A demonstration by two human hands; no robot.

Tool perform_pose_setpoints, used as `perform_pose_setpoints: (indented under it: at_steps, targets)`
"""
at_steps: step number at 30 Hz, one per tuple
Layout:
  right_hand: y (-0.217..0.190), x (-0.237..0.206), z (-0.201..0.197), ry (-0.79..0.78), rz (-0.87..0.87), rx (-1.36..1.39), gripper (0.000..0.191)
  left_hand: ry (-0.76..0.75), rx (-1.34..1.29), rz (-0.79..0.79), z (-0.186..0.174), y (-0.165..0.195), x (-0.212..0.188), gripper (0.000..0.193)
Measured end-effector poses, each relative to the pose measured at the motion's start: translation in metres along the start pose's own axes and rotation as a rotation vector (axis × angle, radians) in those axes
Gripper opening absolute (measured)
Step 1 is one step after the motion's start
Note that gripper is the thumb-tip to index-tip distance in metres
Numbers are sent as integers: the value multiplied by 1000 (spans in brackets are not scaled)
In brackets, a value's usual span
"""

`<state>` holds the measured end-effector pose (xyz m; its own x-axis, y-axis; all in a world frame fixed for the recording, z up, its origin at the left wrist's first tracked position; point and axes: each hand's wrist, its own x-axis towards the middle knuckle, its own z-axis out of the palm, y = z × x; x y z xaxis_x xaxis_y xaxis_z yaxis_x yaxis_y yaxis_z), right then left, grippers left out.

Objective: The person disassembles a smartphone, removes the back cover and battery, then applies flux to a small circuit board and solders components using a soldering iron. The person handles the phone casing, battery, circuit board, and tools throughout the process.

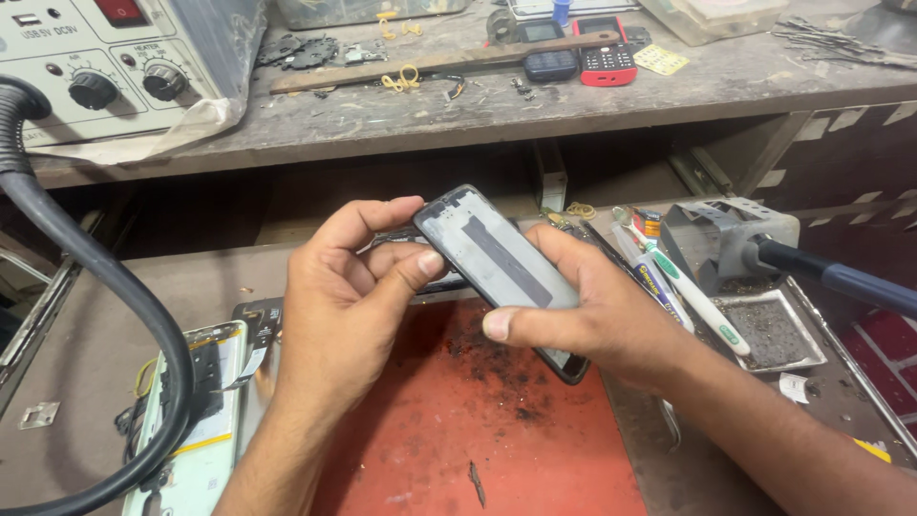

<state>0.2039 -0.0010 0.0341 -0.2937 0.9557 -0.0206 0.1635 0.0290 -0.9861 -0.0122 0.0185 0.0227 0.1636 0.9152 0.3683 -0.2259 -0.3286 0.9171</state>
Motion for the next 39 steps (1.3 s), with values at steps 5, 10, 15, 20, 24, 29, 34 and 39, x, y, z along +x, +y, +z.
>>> perform_pose_setpoints:
  at_steps: [5, 10, 15, 20, 24, 29, 34, 39]
  targets:
    - [2, 0, -2, -21, -15, -100, 57, 46, 107, -49, 2, 0, 0, 32]
    - [0, -2, -1, -21, 18, -154, 56, 47, 221, -41, 7, 3, -2, 37]
    - [-5, -3, 0, -20, 37, -215, 57, 108, 271, -46, 9, 8, -3, 37]
    - [-5, -2, 2, 3, 33, -229, 58, 111, 224, -29, 10, 4, -2, 34]
    - [-4, 2, -4, -2, 27, -148, 60, 46, 142, -36, 8, 0, 0, 33]
    - [0, 3, -7, -27, 11, -143, 62, 111, 180, -13, 9, -3, -1, 32]
    - [2, -1, -5, -38, 55, -164, 58, 180, 277, 34, 12, -5, -4, 28]
    - [2, 1, -4, -23, 56, -163, 60, 186, 290, 4, 12, -1, 0, 25]
